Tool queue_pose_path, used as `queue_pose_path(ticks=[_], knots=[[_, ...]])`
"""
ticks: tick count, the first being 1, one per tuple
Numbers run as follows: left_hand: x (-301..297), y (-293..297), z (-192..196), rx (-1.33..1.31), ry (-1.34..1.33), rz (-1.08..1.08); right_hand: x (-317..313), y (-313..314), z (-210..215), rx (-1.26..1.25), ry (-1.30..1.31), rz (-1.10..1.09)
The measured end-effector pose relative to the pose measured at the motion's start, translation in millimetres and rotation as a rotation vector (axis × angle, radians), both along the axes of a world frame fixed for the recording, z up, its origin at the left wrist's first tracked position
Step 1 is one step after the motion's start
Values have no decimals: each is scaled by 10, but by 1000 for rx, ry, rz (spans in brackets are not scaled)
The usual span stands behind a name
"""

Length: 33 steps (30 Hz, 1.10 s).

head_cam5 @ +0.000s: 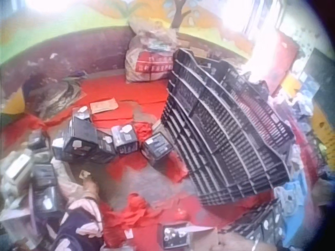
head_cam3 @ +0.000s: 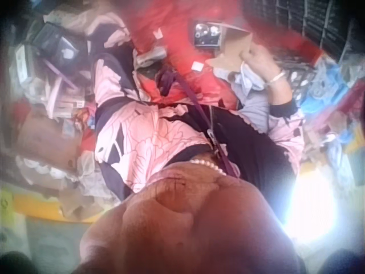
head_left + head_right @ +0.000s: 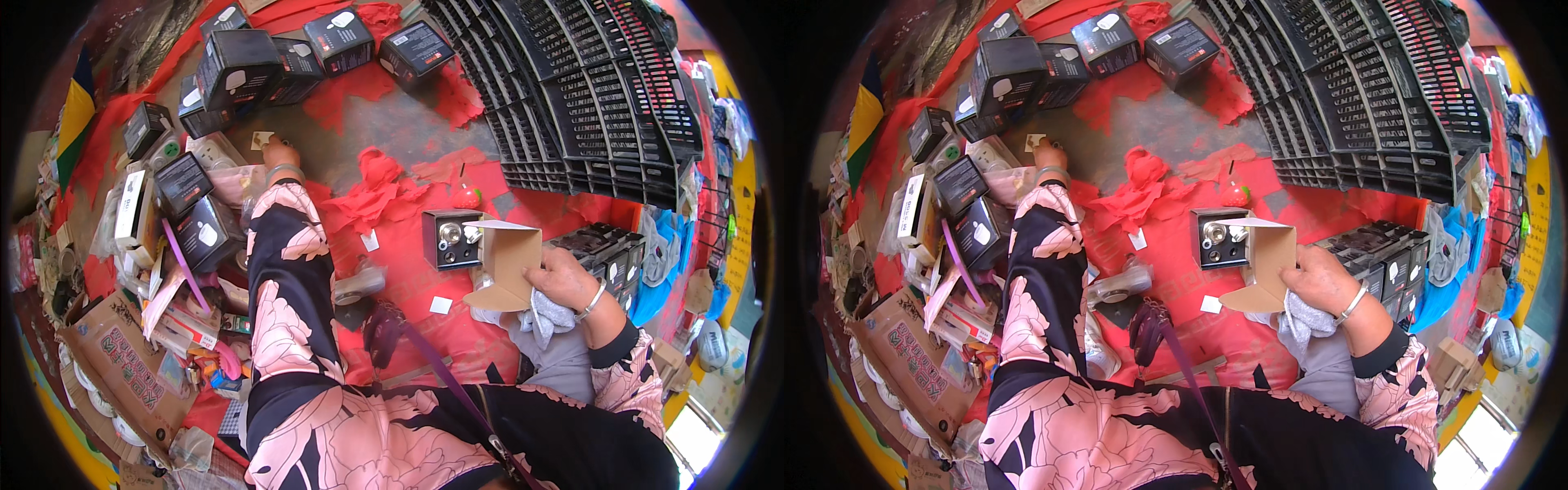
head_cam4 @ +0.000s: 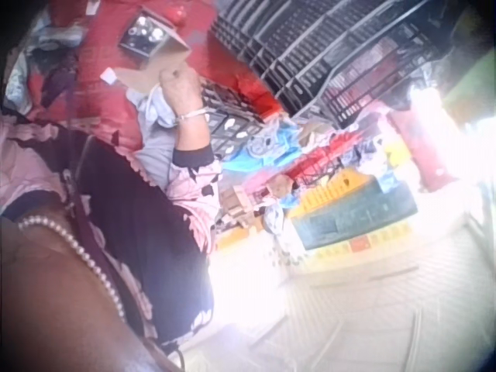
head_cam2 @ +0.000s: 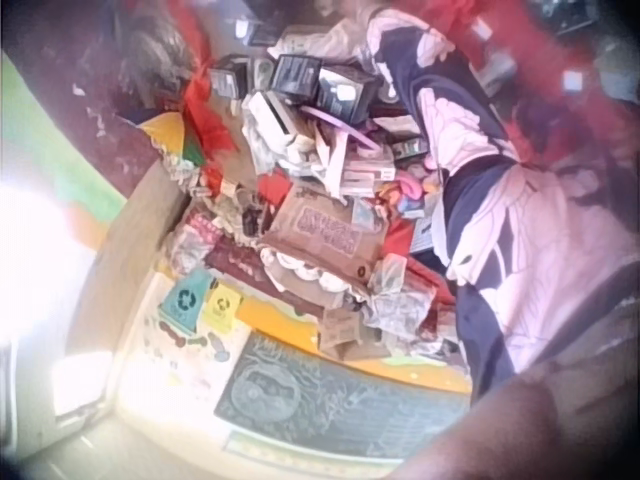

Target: The person wipes several light bulb boxes and individual light bulbs with a cloth before placing them into a plastic crate.

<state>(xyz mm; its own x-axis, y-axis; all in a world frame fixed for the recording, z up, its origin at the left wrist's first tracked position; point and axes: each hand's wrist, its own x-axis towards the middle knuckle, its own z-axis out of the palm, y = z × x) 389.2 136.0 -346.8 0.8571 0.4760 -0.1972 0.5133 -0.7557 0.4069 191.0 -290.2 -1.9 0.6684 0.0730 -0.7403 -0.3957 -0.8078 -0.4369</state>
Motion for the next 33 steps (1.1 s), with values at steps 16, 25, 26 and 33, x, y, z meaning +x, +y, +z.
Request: queue_pose_path(ticks=[16, 25, 26, 33], knots=[[-790, -1526, 925, -1040, -396, -276, -80, -118, -42, 43, -17, 74], [-2132, -2544, 1324, -635, -341, -594, -278, -425, -269, -6, -144, 32], [-2180, -2503, 1353, -588, -286, -515, -282, -461, -287, 0, -125, 10], [-2441, -2613, 1521, -318, -107, -694, -223, -462, -218, -86, -134, 167]])
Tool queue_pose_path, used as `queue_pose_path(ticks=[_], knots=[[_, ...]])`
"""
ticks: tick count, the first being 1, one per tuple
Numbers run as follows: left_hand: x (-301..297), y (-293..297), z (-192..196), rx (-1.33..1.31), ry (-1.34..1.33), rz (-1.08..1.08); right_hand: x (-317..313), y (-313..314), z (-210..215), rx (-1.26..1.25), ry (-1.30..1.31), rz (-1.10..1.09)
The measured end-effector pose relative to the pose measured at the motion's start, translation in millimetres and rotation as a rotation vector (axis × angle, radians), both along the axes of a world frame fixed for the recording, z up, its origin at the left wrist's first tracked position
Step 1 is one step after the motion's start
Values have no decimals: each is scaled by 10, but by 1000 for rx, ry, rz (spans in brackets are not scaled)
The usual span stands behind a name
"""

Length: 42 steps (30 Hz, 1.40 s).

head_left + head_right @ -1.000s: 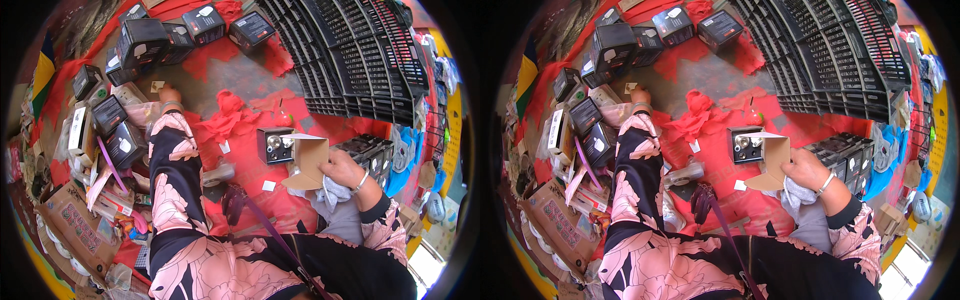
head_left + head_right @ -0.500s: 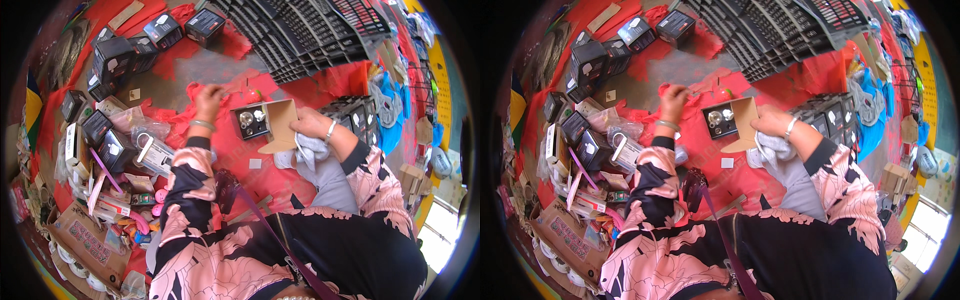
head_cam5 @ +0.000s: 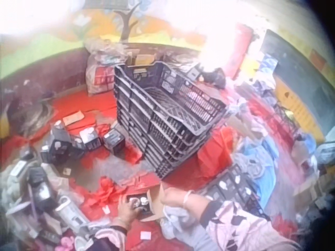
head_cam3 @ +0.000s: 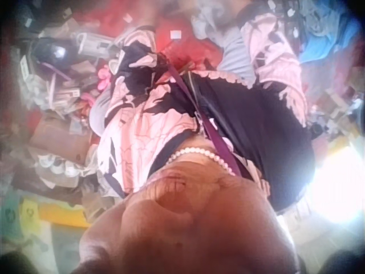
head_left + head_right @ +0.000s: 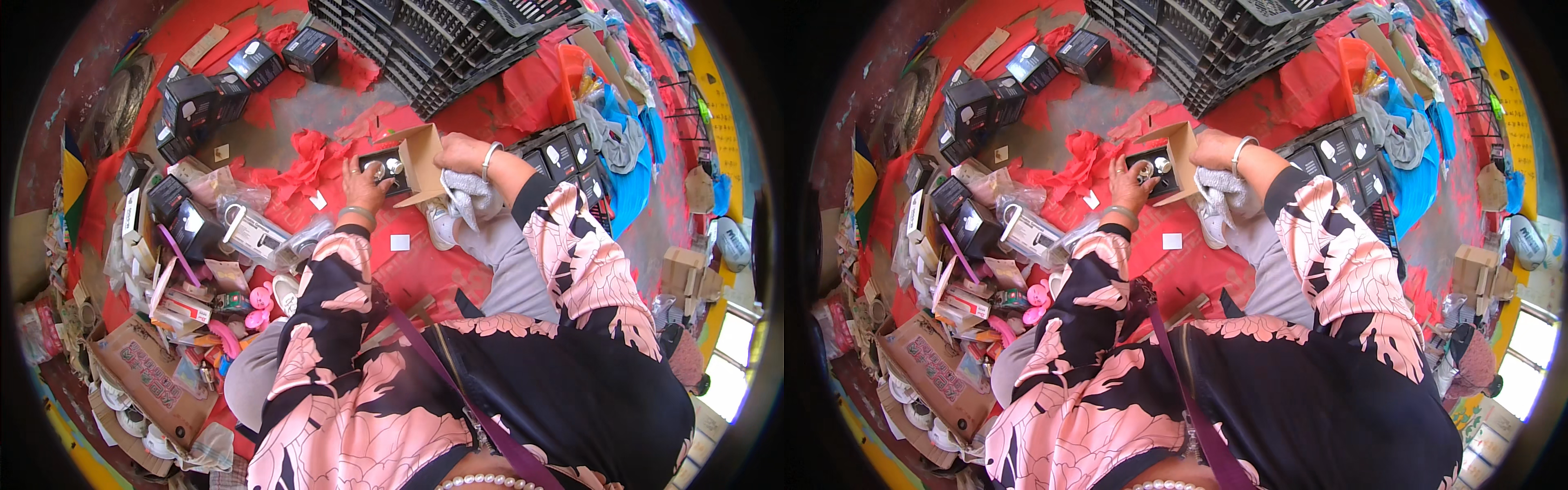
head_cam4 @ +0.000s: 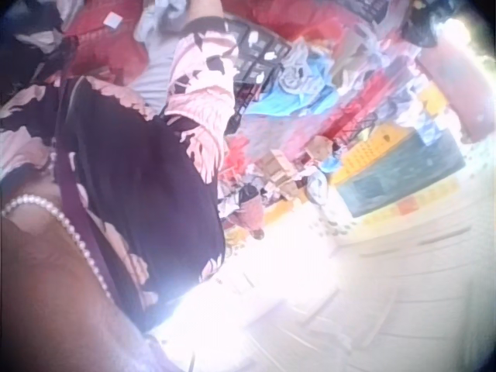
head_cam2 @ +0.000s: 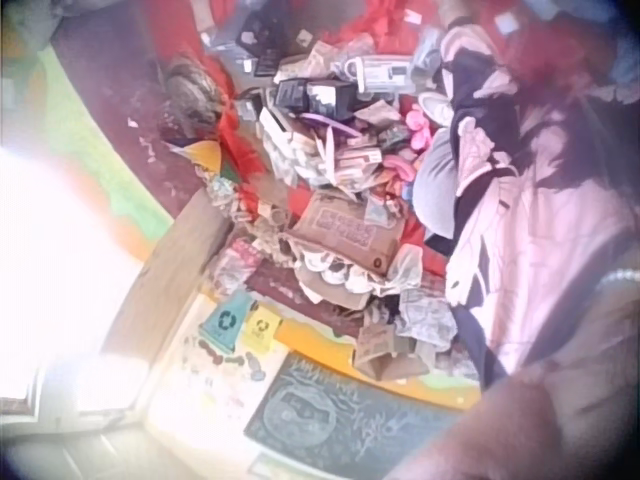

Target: The person wipes several light bulb boxes and individual light bulbs with a cloth before placing them into a plastic crate.

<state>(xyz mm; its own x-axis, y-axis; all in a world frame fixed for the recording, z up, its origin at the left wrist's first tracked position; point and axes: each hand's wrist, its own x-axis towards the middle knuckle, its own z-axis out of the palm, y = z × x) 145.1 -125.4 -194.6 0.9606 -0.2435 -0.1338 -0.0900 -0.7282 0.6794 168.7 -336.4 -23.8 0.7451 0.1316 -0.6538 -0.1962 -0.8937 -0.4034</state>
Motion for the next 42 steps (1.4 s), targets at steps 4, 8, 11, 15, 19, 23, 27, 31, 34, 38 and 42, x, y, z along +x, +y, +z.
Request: queue_pose_path(ticks=[4, 8, 11, 15, 19, 23, 27, 31, 34, 38, 42], knots=[[116, -309, -102, 120, 66, -3, -73, -10, -41, 17, -17, -32], [163, -447, -225, 261, 100, -14, -59, -59, -22, 15, 4, -56], [189, -456, -195, 249, 110, -5, -50, -27, 18, 9, 24, -61], [286, -435, -270, 160, 78, 117, -51, 69, 65, -4, -35, -50], [391, -531, -228, 192, 129, 117, -64, 85, 67, 33, -47, -121], [393, -571, -250, 225, 41, 141, -23, 100, 47, -29, -64, -59], [469, -263, -218, -317, 221, 201, -44, 80, 50, -30, -50, -83], [320, 444, -699, -896, 436, 780, 4, 78, 208, 334, 51, -308], [31, 672, -590, -1163, 746, 854, -27, 98, 486, 519, 117, -302], [-290, 785, -372, -1281, 996, 806, -38, 87, 864, 580, 85, -116], [-437, 633, 44, -1333, 1043, 778, -220, 78, 1277, 727, 78, -149]])
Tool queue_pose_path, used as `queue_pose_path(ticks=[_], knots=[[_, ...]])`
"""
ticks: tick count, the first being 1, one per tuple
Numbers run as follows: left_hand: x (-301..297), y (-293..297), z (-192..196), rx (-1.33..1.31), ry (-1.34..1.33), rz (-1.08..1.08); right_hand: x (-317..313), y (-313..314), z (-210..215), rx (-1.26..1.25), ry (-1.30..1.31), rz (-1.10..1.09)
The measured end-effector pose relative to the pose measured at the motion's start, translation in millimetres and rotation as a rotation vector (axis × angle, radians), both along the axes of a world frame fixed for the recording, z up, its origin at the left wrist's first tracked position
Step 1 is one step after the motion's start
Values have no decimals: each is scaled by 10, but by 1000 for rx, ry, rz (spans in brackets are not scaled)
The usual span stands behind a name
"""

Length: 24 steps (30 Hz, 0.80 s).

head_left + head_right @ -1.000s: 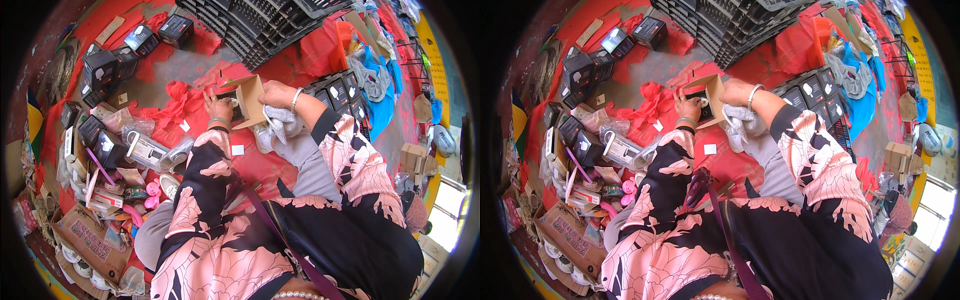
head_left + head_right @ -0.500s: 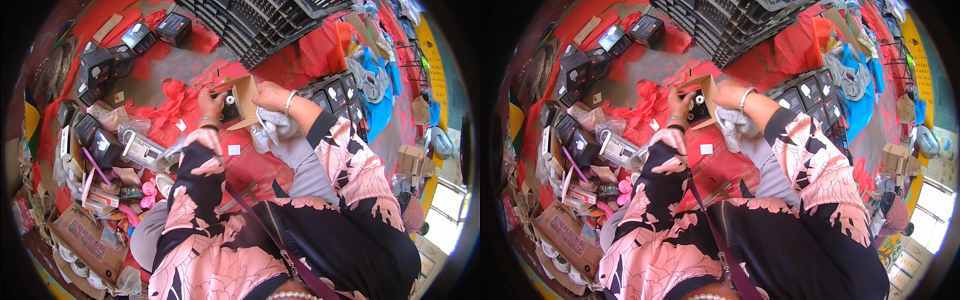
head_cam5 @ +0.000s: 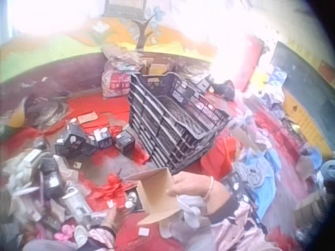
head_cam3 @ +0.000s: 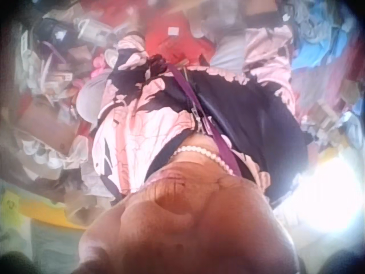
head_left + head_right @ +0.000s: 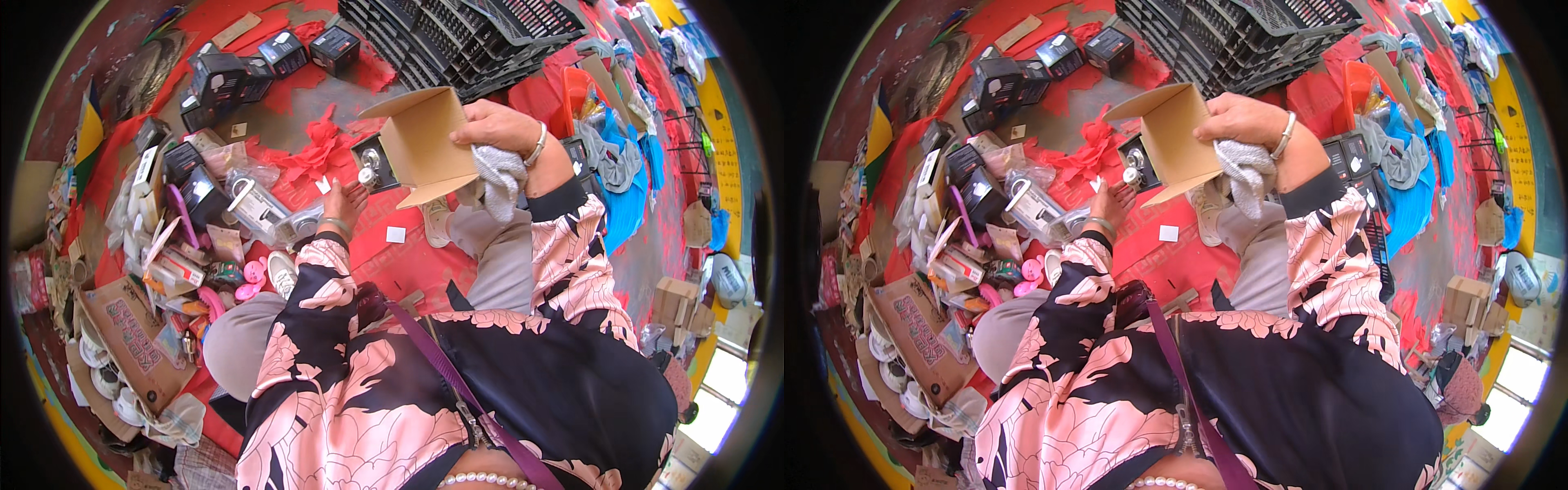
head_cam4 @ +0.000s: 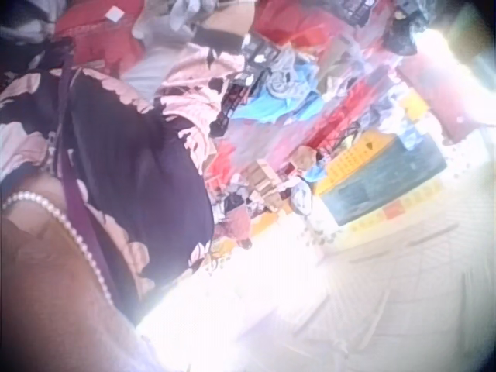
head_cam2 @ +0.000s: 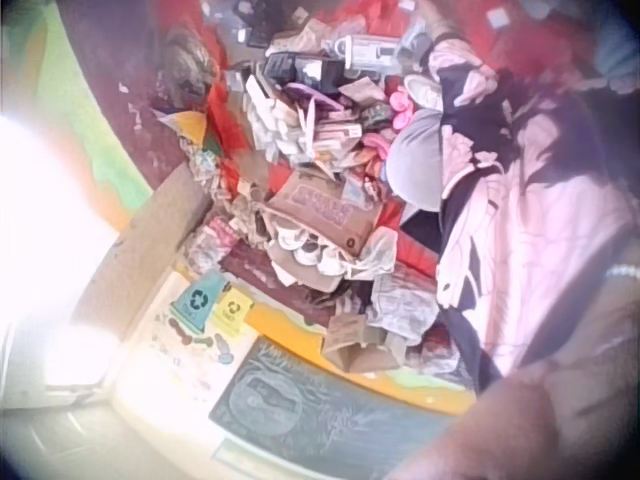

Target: The person wipes several light bulb boxes and individual light bulbs with a cloth before placing them into a plastic crate.

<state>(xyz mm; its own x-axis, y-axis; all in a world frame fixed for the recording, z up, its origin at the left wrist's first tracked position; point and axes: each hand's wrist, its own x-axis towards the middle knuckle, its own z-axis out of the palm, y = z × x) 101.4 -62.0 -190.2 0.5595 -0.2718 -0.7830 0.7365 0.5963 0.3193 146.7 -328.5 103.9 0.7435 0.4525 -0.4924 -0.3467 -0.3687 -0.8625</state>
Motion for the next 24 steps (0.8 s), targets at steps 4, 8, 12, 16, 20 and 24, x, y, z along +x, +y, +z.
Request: queue_pose_path(ticks=[4, 8, 12, 16, 20, 24], knots=[[-56, -171, 638, -175, -105, 83, -203, 1, 423, 122, -5, -7], [-66, -185, 1128, -234, -208, 169, -490, 29, 901, 257, -50, -98], [-268, -81, 1902, -109, -247, 148, -810, -143, 1209, 303, -134, -264], [-680, 79, 2508, -40, -373, 134, -1152, -154, 1461, 388, -175, -335], [-1132, 216, 2888, -39, -483, 142, -1475, -117, 1538, 474, -215, -317], [-1453, 445, 2753, -54, -548, 146, -1576, -6, 1761, 378, -220, -138]])
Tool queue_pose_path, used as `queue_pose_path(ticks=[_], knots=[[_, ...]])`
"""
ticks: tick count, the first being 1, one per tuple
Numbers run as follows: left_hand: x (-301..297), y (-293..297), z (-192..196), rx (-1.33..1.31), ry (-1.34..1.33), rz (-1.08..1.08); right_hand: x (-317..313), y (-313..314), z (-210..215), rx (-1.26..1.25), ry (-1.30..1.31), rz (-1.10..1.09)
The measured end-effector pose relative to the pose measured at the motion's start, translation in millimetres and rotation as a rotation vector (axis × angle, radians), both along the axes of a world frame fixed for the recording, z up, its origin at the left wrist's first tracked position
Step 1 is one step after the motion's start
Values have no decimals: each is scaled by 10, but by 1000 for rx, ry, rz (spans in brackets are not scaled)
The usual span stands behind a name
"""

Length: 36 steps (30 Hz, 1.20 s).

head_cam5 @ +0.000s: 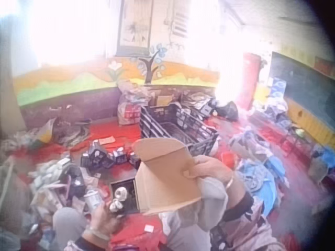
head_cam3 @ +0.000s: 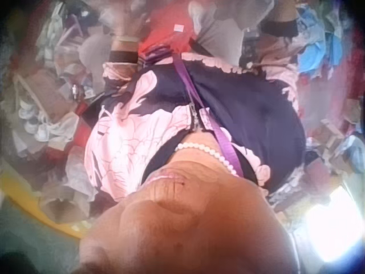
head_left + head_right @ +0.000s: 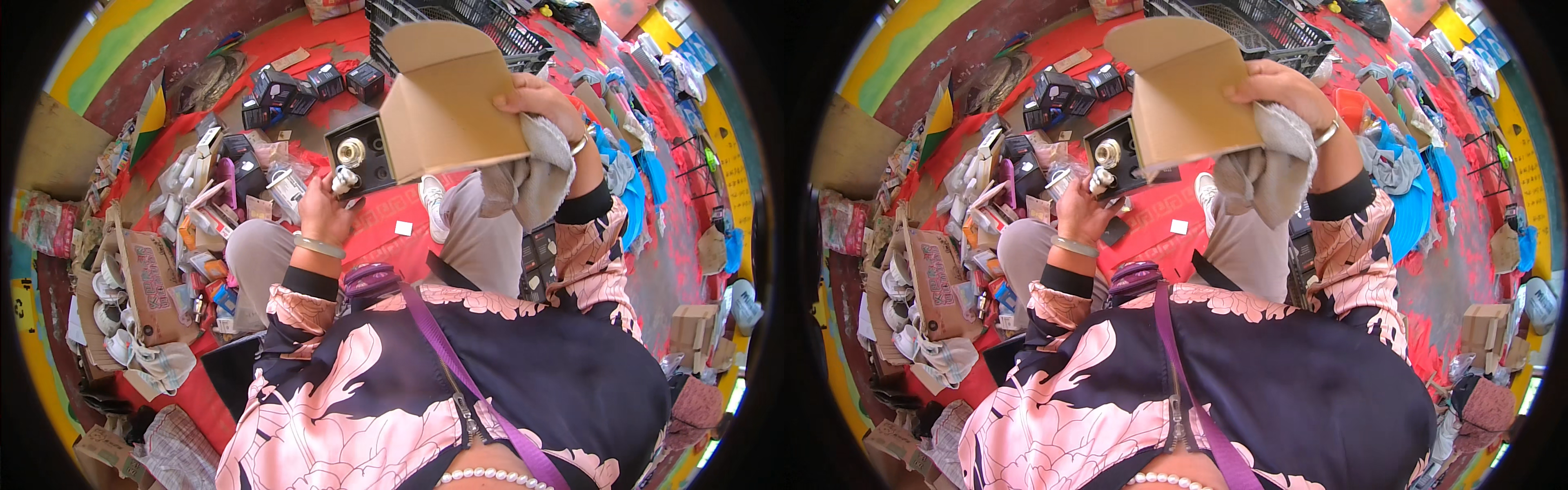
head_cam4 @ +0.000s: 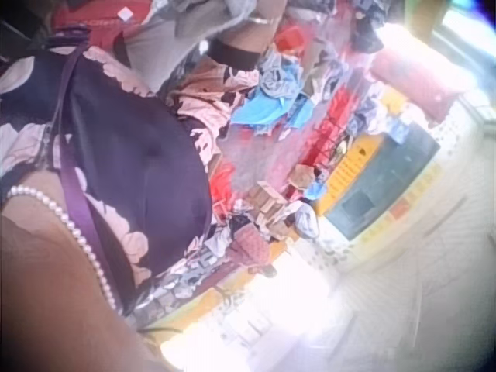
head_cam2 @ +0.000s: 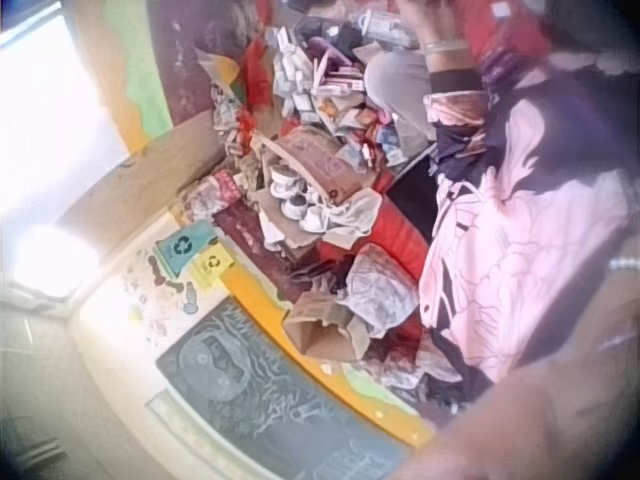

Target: The person wipes several light bulb boxes and individual light bulbs with a cloth before placing them into a plastic crate.

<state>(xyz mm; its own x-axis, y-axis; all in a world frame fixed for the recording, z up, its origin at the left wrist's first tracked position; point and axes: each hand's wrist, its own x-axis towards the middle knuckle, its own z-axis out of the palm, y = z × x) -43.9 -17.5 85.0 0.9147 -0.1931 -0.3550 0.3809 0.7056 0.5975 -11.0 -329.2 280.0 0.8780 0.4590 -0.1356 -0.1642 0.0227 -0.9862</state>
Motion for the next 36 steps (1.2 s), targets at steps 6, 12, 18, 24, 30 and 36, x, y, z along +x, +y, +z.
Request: queue_pose_path(ticks=[6, 12, 18, 24, 30, 36], knots=[[-222, -236, -289, -363, 156, 34, -310, 303, 398, 90, -53, -20], [-383, -668, -53, -455, 105, -55, -504, 374, 456, 196, -50, -23], [-315, -600, 75, -584, 46, -60, -413, 224, 344, 221, -30, -60], [-260, -393, 116, -540, -69, -179, -199, 26, 298, 134, -44, -194], [-111, -247, -8, -439, 92, -52, 477, -485, 35, -338, -225, -127], [223, 75, -42, -169, -13, 150, 136, 65, 361, -587, -802, -517]])
